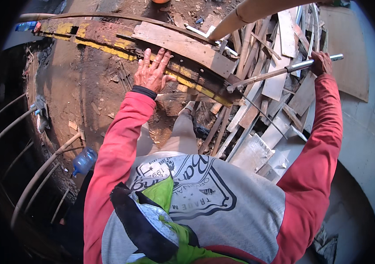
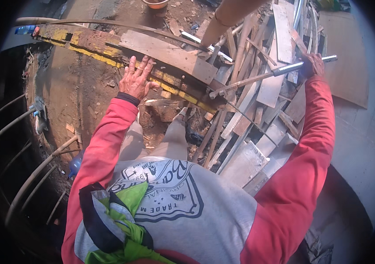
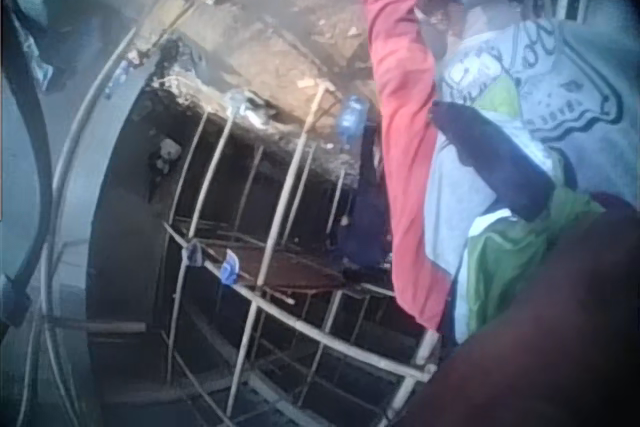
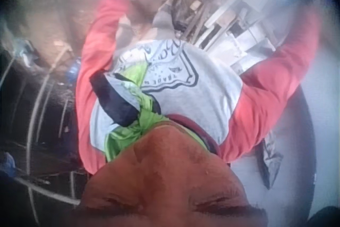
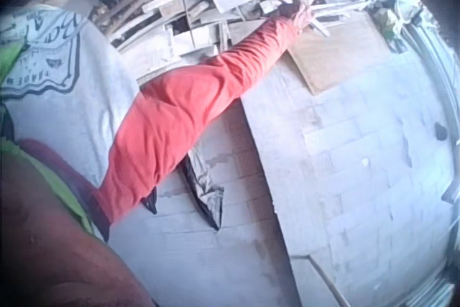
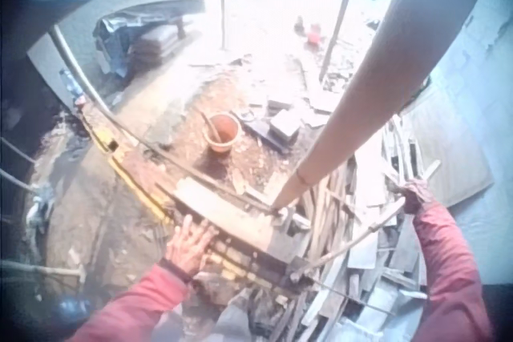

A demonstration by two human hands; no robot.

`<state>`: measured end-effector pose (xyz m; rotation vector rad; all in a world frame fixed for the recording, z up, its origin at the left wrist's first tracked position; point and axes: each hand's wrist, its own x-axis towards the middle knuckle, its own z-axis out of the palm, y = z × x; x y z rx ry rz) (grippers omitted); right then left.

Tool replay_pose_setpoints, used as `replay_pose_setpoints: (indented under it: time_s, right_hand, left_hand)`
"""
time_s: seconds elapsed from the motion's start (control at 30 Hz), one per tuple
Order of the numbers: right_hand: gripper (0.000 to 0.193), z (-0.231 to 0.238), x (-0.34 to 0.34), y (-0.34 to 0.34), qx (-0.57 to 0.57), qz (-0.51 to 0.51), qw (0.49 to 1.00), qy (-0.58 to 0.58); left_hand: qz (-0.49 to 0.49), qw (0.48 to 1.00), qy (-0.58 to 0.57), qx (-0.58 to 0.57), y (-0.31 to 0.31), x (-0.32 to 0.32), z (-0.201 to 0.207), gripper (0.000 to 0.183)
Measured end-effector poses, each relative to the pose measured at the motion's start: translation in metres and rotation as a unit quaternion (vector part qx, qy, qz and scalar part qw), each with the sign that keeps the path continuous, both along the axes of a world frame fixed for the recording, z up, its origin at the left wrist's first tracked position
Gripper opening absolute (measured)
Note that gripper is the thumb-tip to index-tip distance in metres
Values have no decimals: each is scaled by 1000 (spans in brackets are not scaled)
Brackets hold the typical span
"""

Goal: The person assembles a wooden scaffolding structure by positioning planks and securing them with nails. They use a hammer to drive nails into the wood and a metal bar to adjust components. The person retrieves nails from a bucket and continues fastening the structure.

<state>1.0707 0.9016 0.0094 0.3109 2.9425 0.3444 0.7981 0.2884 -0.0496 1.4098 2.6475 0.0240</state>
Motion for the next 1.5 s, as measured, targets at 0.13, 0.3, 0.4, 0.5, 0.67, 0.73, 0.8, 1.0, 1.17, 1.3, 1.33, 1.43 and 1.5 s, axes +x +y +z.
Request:
replay_pose_setpoints:
  time_s: [0.13, 0.3, 0.4, 0.5, 0.67, 0.73, 0.8, 1.0, 1.17, 1.3, 1.33, 1.43, 1.5]
  right_hand:
    - [9, 29, 18, -15, 38, -21, 999, 30]
    - [7, 31, 94, -56, 80, -163, 983, -18]
    - [8, 40, 119, -101, 98, -229, 966, -68]
    - [11, 44, 160, -148, 101, -310, 943, -67]
    - [9, 46, 216, -231, 112, -408, 902, -91]
    - [21, 13, 264, -278, 81, -452, 884, -93]
    - [23, -14, 253, -339, 27, -577, 814, -63]
    - [22, -34, 258, -351, -32, -566, 824, -19]
    - [25, -37, 245, -377, -50, -585, 809, -17]
    - [25, -43, 252, -396, -23, -599, 800, -15]
    - [24, -42, 253, -400, -34, -608, 793, -14]
    - [22, -38, 241, -444, -69, -673, 736, -5]
    - [22, -54, 248, -483, -53, -700, 712, 27]
  left_hand:
    - [-10, 1000, 15, -8, 12, -10, 13, 89]
    - [-24, 998, 48, -14, 10, -13, 11, 86]
    - [-24, 999, 18, 14, 7, -14, 10, 85]
    - [-28, 1000, -4, 2, 8, -15, 8, 87]
    - [-23, 999, -19, 12, 12, -9, 13, 83]
    - [-34, 999, -6, -13, 15, -8, 9, 85]
    - [-17, 999, -9, -40, 15, -6, 9, 87]
    - [-27, 999, 10, -36, 22, -10, 11, 91]
    - [-18, 995, 64, -72, 11, -10, 12, 89]
    - [-27, 994, 70, -85, 14, -8, 12, 89]
    - [-30, 994, 67, -85, 16, -9, 9, 91]
    - [-35, 994, 65, -83, 19, -10, 9, 94]
    - [-43, 993, 71, -83, 18, -5, 10, 92]
